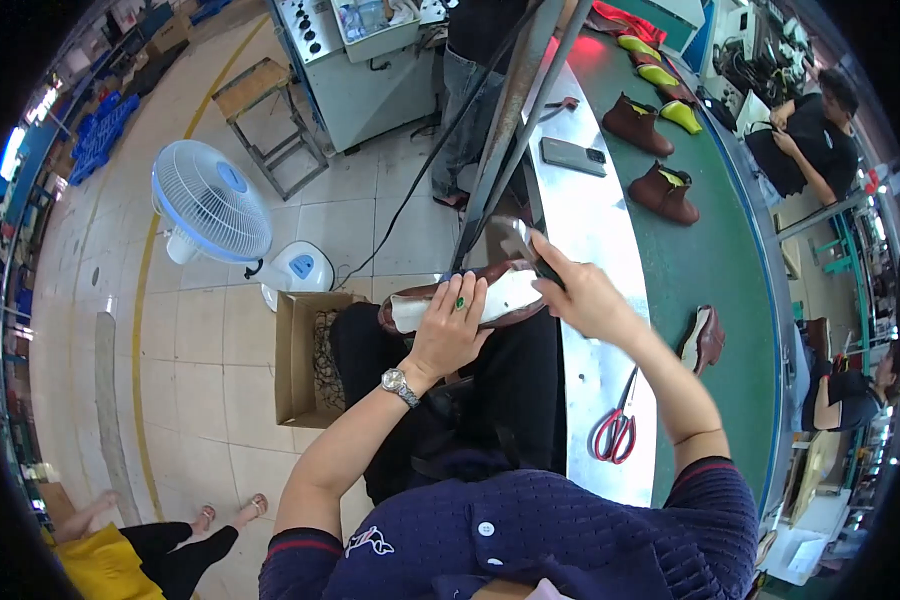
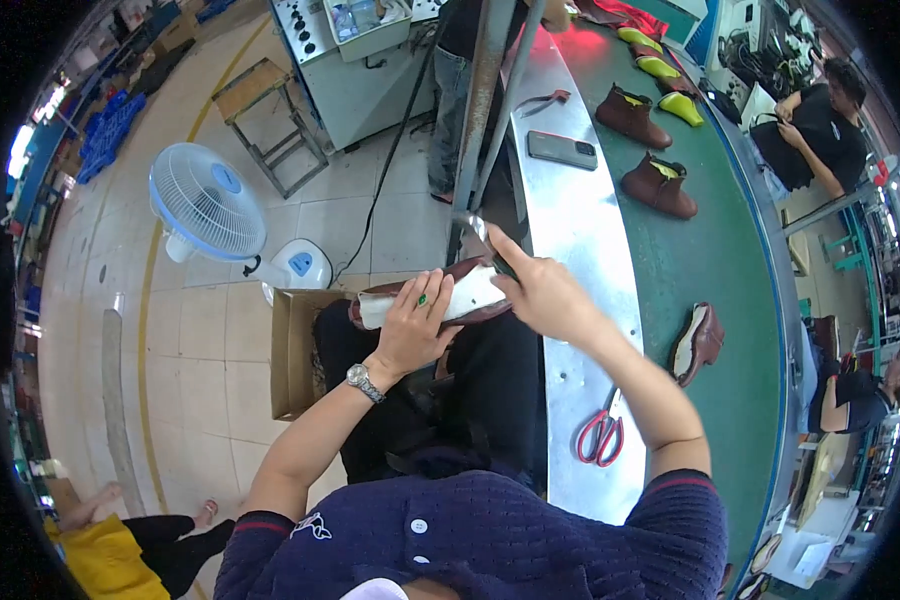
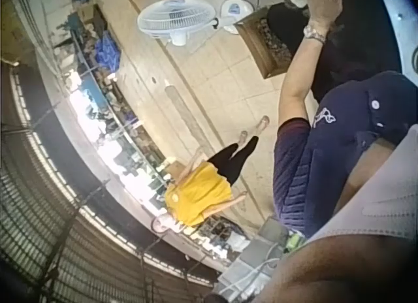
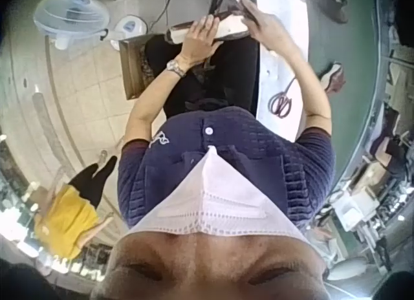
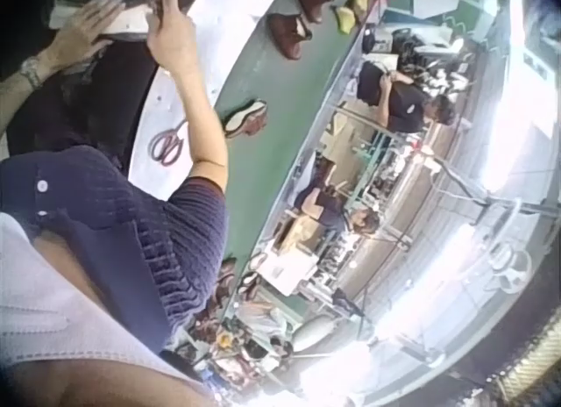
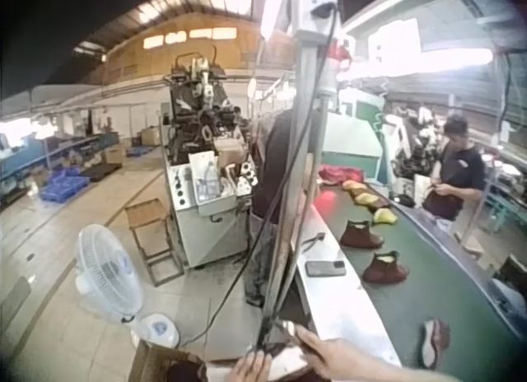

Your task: Trim and finish shoes on an industrial production line.

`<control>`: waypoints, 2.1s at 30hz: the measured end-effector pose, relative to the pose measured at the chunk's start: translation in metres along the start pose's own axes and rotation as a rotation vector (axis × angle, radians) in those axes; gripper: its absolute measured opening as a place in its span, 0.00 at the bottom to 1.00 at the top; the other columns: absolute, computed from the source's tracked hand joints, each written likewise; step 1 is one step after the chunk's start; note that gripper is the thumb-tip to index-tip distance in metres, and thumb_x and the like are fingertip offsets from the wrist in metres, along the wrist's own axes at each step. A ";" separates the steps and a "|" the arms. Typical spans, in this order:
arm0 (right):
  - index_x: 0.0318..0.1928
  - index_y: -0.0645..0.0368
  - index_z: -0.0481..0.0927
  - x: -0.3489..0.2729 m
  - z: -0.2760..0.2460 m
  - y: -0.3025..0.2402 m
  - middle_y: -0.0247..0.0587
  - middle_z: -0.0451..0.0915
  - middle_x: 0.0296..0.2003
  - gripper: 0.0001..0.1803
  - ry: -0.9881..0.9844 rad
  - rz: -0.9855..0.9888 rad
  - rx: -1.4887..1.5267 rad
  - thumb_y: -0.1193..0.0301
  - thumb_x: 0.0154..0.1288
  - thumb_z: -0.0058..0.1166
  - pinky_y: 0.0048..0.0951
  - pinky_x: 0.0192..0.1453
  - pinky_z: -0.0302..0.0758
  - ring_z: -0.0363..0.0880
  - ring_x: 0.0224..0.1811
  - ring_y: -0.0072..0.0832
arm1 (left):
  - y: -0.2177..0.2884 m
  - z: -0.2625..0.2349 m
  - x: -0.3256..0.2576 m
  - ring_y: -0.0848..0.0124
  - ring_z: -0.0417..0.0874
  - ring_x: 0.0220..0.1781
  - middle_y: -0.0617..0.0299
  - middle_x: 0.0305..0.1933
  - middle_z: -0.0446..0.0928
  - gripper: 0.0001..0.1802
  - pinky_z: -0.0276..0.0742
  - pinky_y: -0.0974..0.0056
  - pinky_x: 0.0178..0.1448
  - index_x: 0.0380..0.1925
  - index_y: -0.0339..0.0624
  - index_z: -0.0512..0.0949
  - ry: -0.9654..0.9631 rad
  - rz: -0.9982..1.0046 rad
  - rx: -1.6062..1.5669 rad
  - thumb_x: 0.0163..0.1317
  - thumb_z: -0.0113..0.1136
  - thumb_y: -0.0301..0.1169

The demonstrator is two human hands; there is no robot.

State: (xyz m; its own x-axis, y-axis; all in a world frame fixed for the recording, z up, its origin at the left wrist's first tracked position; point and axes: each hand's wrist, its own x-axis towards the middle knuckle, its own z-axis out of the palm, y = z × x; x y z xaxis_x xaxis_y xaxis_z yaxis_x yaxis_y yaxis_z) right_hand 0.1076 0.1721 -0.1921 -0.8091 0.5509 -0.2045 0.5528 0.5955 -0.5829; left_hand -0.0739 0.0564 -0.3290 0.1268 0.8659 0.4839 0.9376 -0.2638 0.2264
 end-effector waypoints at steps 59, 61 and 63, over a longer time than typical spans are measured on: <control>0.75 0.49 0.45 0.002 0.031 0.010 0.50 0.81 0.41 0.38 -0.064 0.196 0.251 0.75 0.69 0.47 0.40 0.42 0.77 0.82 0.36 0.40 | -0.034 -0.028 0.024 0.51 0.76 0.58 0.48 0.52 0.79 0.24 0.73 0.56 0.60 0.46 0.34 0.80 -0.083 -0.299 -0.278 0.51 0.69 0.36; 0.74 0.59 0.46 -0.003 0.029 0.010 0.43 0.82 0.38 0.34 -0.171 0.241 0.580 0.74 0.74 0.44 0.31 0.45 0.80 0.83 0.39 0.28 | -0.051 -0.046 0.029 0.53 0.82 0.47 0.46 0.41 0.82 0.16 0.76 0.56 0.53 0.43 0.37 0.82 -0.217 -0.386 -0.490 0.56 0.65 0.34; 0.74 0.60 0.46 -0.001 0.035 0.002 0.45 0.81 0.41 0.34 -0.284 0.281 0.784 0.74 0.74 0.44 0.32 0.49 0.80 0.83 0.42 0.30 | -0.056 -0.045 0.026 0.53 0.83 0.45 0.45 0.39 0.82 0.15 0.77 0.56 0.51 0.43 0.37 0.82 -0.195 -0.344 -0.492 0.57 0.64 0.33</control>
State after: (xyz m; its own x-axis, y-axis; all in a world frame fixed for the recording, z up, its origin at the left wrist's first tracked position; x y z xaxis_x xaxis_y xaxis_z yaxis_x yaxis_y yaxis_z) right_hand 0.1023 0.1527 -0.2202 -0.7403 0.3881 -0.5489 0.5275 -0.1708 -0.8322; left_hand -0.1380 0.0747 -0.2911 -0.0549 0.9853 0.1616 0.6825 -0.0811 0.7263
